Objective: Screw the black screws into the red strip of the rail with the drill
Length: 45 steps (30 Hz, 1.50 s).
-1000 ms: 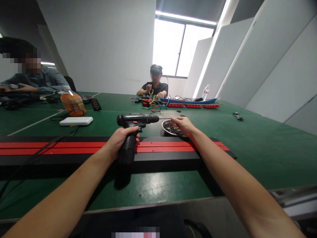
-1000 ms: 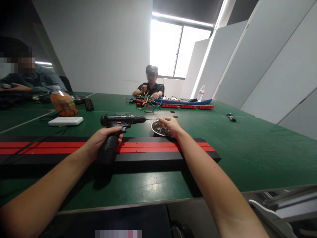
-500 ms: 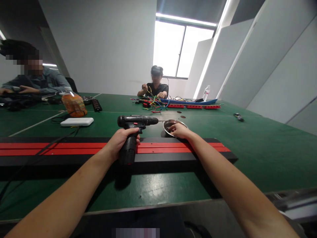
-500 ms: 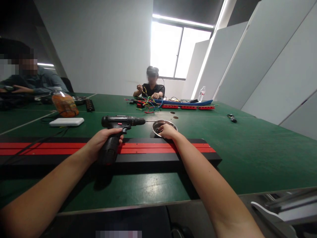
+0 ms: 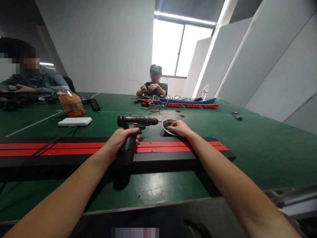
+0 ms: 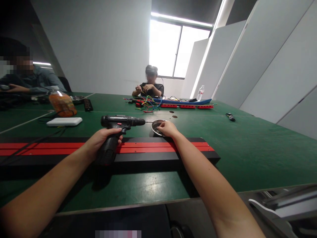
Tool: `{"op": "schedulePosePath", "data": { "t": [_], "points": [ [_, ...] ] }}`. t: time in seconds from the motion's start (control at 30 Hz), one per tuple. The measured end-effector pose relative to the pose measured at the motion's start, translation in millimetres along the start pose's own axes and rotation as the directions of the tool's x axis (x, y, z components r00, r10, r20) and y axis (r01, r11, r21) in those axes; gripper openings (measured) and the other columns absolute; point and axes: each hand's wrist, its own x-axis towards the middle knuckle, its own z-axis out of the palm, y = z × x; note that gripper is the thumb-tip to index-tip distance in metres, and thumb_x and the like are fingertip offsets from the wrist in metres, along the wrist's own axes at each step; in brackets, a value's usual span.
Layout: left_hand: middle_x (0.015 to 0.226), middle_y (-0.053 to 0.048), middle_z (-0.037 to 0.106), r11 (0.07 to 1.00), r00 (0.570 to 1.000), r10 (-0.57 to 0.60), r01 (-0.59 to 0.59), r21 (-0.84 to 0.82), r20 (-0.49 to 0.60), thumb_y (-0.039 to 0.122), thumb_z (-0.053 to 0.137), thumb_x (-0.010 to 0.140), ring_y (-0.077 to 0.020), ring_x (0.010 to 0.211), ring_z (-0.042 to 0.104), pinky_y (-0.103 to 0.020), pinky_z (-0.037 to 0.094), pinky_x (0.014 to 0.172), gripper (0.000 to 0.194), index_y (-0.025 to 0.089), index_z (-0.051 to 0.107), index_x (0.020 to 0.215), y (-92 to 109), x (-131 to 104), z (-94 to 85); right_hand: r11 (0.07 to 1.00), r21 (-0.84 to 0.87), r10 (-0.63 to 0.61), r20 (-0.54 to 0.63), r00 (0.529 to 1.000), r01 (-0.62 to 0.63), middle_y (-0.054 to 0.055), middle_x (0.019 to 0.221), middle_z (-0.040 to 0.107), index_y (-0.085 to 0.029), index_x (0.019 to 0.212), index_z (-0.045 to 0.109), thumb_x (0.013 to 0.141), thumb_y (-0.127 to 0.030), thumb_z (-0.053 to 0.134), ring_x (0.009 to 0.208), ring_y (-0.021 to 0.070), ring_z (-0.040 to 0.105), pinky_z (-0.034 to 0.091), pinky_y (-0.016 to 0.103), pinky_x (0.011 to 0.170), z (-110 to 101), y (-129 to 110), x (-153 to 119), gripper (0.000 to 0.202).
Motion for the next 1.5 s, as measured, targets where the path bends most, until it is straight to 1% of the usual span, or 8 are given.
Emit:
{"op": "schedulePosePath", "data": {
  "t": [0.2,0.33,0.43,0.6,0.77,1.03,1.23,1.5],
  "points": [
    [0.072,-0.008,0.068,1.000,1.000,0.010,-0.010,0.019,0.009,0.029,0.075,0.076,-0.0154,0.056,0.065,-0.024,0.056,0.051,0.022,0.010,0.067,0.083,-1.1,-0.4,-1.0,0.959,0.280,0.037,-0.009,0.999,-0.033,0.002,0.062,0.059,-0.014,0.076,0.066,0.091,-0.036,0.053,0.050,0.0108,0.047,0.030,0.023,0.046,-3.3,-6.8,-1.1,0.030],
    [0.073,-0.009,0.067,1.000,1.000,0.007,-0.007,0.021,0.001,0.029,0.074,0.076,-0.0159,0.056,0.065,-0.025,0.055,0.051,0.022,0.010,0.067,0.084,-1.0,-0.2,-0.7,0.935,0.355,0.012,-0.010,1.000,-0.008,0.001,0.062,0.057,-0.013,0.083,0.067,0.094,-0.032,0.050,0.052,0.0111,0.048,0.032,0.022,0.048,-3.7,-5.2,1.9,0.028],
    [0.072,-0.009,0.067,1.000,1.000,0.005,-0.005,0.015,-0.003,0.027,0.073,0.078,-0.0158,0.055,0.065,-0.024,0.055,0.050,0.020,0.009,0.067,0.084,-1.1,0.3,-0.5,0.915,0.403,-0.026,0.003,1.000,0.023,0.001,0.063,0.056,-0.012,0.083,0.066,0.094,-0.031,0.050,0.055,0.0111,0.049,0.033,0.022,0.050,-3.8,-4.4,2.6,0.027],
    [0.074,-0.009,0.066,1.000,1.000,0.004,-0.004,0.007,0.016,0.027,0.072,0.078,-0.0152,0.055,0.064,-0.025,0.055,0.050,0.020,0.008,0.067,0.084,-1.9,1.8,-1.9,0.918,0.394,-0.031,-0.014,0.999,0.034,0.001,0.062,0.056,-0.013,0.079,0.065,0.094,-0.034,0.049,0.054,0.0110,0.046,0.031,0.023,0.051,-4.5,-5.2,1.5,0.030],
    [0.075,-0.009,0.066,1.000,1.000,0.009,-0.009,0.006,0.020,0.027,0.072,0.078,-0.0152,0.056,0.064,-0.025,0.055,0.051,0.020,0.008,0.067,0.084,-2.4,1.9,-2.3,0.910,0.413,-0.046,-0.013,0.999,0.047,0.002,0.066,0.060,-0.013,0.080,0.066,0.093,-0.036,0.051,0.057,0.0115,0.048,0.032,0.023,0.053,-4.6,-4.7,1.5,0.031],
    [0.074,-0.009,0.067,1.000,1.000,0.013,-0.013,0.021,0.007,0.027,0.073,0.078,-0.0154,0.056,0.065,-0.024,0.055,0.050,0.021,0.008,0.068,0.084,-1.5,0.9,-1.2,0.893,0.445,-0.069,-0.003,0.998,0.063,0.002,0.065,0.059,-0.013,0.082,0.066,0.093,-0.037,0.052,0.057,0.0113,0.049,0.033,0.023,0.053,-5.9,-4.9,-0.5,0.030],
    [0.072,-0.010,0.066,1.000,1.000,-0.004,0.004,0.004,0.014,0.027,0.072,0.078,-0.0155,0.056,0.065,-0.024,0.054,0.050,0.020,0.007,0.067,0.081,-1.0,-0.4,-0.2,0.899,0.435,-0.053,0.013,0.999,0.041,0.002,0.064,0.059,-0.013,0.080,0.067,0.094,-0.038,0.051,0.055,0.0107,0.048,0.034,0.022,0.052,-7.6,-7.7,-2.5,0.033],
    [0.074,-0.009,0.067,1.000,1.000,0.015,-0.015,0.011,0.025,0.027,0.073,0.078,-0.0150,0.056,0.064,-0.025,0.055,0.051,0.020,0.008,0.067,0.083,-2.4,1.7,-2.6,0.877,0.478,-0.057,0.012,0.998,0.044,0.006,0.075,0.067,-0.012,0.085,0.070,0.092,-0.038,0.056,0.057,0.0109,0.051,0.036,0.022,0.051,-7.9,-6.6,-3.6,0.031]
  ]
}}
